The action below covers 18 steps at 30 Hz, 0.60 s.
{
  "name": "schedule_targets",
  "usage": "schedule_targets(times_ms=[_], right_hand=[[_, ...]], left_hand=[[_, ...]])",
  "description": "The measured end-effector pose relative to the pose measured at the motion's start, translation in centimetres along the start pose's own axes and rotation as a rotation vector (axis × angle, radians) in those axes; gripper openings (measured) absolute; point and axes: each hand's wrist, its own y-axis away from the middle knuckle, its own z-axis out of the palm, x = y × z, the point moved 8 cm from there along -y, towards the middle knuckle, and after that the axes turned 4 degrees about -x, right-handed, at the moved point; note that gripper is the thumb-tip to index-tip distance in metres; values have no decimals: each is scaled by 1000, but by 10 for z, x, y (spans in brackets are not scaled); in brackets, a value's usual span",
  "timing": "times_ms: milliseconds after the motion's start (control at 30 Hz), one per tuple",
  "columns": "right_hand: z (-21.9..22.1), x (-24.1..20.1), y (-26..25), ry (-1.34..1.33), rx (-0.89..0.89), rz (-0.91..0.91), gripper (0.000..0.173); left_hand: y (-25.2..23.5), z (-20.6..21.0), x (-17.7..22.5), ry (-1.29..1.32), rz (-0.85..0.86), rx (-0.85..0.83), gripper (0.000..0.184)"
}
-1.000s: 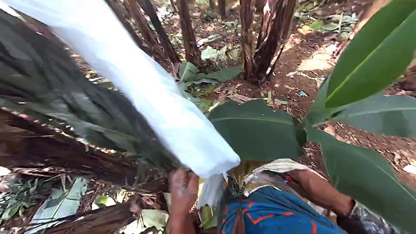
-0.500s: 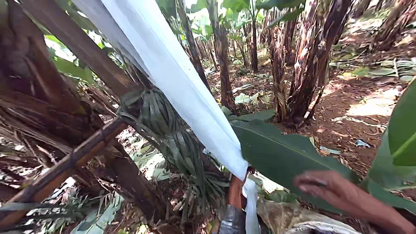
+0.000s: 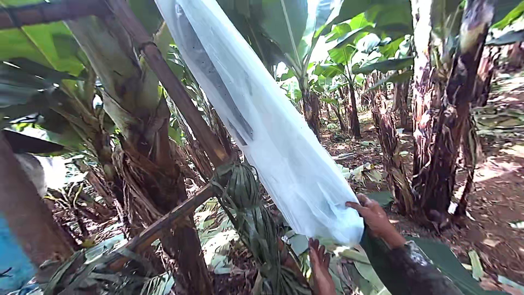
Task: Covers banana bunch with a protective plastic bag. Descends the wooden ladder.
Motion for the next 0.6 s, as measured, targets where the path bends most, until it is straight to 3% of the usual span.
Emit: schedule_targets(times_ms=[100, 200, 300, 400, 600], right_hand=[[10, -4, 13, 5, -145, -2, 27], [10, -23, 27, 62, -231, -9, 22], [-10, -59, 32, -152, -105, -58, 21], [-21, -80, 31, -417, 79, -49, 25], [-24, -49, 44, -44, 215, 8, 22]], left_hand=[[-37, 26, 37, -126, 114, 94, 87], [-64, 35, 57, -181, 73, 199, 69], [-68, 24, 55, -252, 61, 211, 49], [-61, 18, 43, -223, 86, 163, 43], [-41, -10, 34, -199, 127, 242, 41]])
